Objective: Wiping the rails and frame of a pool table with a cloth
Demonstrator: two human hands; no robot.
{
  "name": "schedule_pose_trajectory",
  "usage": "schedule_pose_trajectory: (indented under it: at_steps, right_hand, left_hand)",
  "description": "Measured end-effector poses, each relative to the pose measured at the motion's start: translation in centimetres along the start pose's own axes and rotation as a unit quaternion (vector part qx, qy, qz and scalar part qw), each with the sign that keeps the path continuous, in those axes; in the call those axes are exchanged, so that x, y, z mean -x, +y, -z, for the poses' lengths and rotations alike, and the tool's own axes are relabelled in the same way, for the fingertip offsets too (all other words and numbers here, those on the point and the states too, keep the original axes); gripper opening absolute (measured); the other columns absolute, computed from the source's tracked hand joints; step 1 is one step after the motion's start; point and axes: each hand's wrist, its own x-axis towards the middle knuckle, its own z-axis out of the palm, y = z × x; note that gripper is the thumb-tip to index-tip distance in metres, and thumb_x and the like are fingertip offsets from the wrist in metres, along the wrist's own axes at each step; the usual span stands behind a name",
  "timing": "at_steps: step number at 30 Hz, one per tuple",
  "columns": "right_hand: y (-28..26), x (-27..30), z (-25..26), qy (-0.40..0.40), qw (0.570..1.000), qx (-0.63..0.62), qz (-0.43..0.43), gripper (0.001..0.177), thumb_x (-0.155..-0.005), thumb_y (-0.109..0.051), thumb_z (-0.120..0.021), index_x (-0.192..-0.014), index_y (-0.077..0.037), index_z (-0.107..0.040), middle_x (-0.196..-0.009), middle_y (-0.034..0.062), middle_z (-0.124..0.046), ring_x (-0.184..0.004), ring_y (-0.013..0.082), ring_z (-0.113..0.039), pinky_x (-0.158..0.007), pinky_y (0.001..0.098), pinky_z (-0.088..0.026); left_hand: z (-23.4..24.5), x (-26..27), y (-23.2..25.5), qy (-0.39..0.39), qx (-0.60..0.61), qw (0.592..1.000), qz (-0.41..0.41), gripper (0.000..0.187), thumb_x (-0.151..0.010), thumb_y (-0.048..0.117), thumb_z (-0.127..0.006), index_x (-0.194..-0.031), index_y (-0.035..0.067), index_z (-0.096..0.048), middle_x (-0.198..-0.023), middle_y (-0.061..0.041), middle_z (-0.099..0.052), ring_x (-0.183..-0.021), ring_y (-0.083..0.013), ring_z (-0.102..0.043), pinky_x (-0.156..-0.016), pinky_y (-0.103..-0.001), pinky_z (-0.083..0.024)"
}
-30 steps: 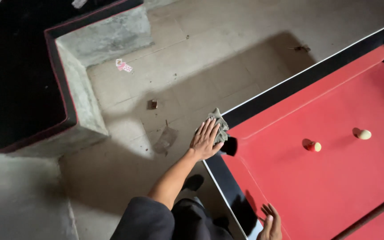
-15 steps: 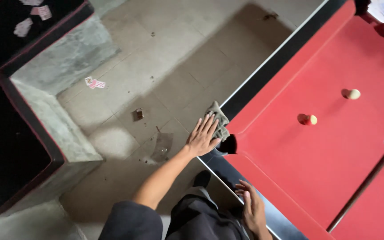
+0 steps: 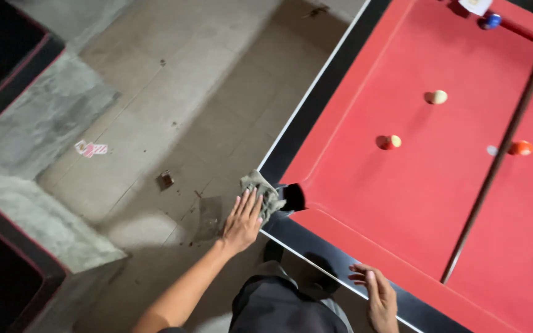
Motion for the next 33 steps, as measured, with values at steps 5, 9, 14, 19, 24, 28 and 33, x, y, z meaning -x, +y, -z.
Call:
schedule_pose_trajectory:
  at_steps: [5,9,14,19,24,28,33]
  right_hand:
    - [-1.6,1.6,-2.1,0.014,0.999,0.004,-0.031,0.038,-0.106,-0.022,-0.045,-0.111,0.001,-0.076,-0.106,0.0137,-0.082,-0.086,0.0206,-0.079,-0.080,0.0294,-0.058]
    - [-1.3,3.2,-3.4,0.056,0.992,-0.018,-0.113,0.041,-0.104,-0.026,-0.049,-0.107,0.000,-0.081,-0.104,0.0113,-0.085,-0.086,0.0187,-0.080,-0.074,0.0274,-0.058]
    - [3.8,5.1,-3.5,0.099,0.990,-0.023,-0.093,0.037,-0.100,-0.020,-0.053,-0.101,0.001,-0.083,-0.093,0.0140,-0.089,-0.076,0.0196,-0.082,-0.070,0.0273,-0.059]
    - [9.3,5.3,-1.6,0.146,0.976,-0.002,-0.163,0.039,-0.099,-0.021,-0.055,-0.098,0.000,-0.087,-0.094,0.0137,-0.092,-0.078,0.0236,-0.085,-0.076,0.0302,-0.062]
    - [15.9,4.7,-0.6,0.159,0.978,-0.046,-0.128,0.044,-0.095,-0.022,-0.051,-0.099,0.003,-0.086,-0.089,0.0183,-0.091,-0.074,0.0285,-0.084,-0.070,0.0345,-0.063]
    - [15.9,2.4,-2.2,0.133,0.983,-0.020,-0.127,0.041,-0.093,-0.026,-0.053,-0.100,-0.003,-0.087,-0.091,0.0113,-0.091,-0.077,0.0223,-0.083,-0.074,0.0301,-0.061]
    - [12.7,-1.3,-4.8,0.034,0.984,0.094,-0.144,0.032,-0.088,-0.038,-0.062,-0.100,-0.023,-0.088,-0.095,-0.0098,-0.090,-0.085,0.0034,-0.081,-0.083,0.0168,-0.056]
  left_hand:
    - [-0.8,-6.4,-2.1,-0.049,0.009,0.999,-0.008,0.070,-0.096,0.024,-0.053,-0.160,0.007,-0.032,-0.169,-0.017,-0.026,-0.156,-0.0374,-0.024,-0.124,-0.055,-0.022]
    - [-1.2,-12.3,-4.0,-0.110,0.033,0.992,-0.043,0.065,-0.100,0.025,-0.047,-0.161,0.013,-0.032,-0.171,-0.010,-0.022,-0.157,-0.0343,-0.020,-0.123,-0.056,-0.021]
    - [-3.9,-15.4,-2.9,-0.018,0.014,0.999,-0.041,0.069,-0.097,0.027,-0.054,-0.161,0.012,-0.033,-0.169,-0.014,-0.027,-0.156,-0.0351,-0.024,-0.124,-0.054,-0.023]
    - [-3.6,-14.2,-2.5,0.026,0.026,0.999,-0.027,0.065,-0.098,0.026,-0.052,-0.160,0.011,-0.036,-0.168,-0.014,-0.031,-0.155,-0.0343,-0.028,-0.123,-0.054,-0.024]
    - [-1.3,-10.1,-1.9,-0.011,0.028,0.999,0.016,0.063,-0.102,0.027,-0.043,-0.161,0.009,-0.030,-0.169,-0.014,-0.027,-0.156,-0.0341,-0.024,-0.124,-0.055,-0.017]
    - [-1.4,-4.7,-1.6,0.027,0.014,1.000,0.002,0.063,-0.103,0.030,-0.042,-0.161,0.008,-0.031,-0.168,-0.016,-0.029,-0.156,-0.0348,-0.025,-0.124,-0.053,-0.020]
    - [-5.6,2.8,-1.2,0.062,-0.075,0.995,0.021,0.087,-0.084,0.035,-0.063,-0.160,0.007,-0.030,-0.169,-0.016,-0.028,-0.156,-0.0323,-0.027,-0.124,-0.045,-0.027]
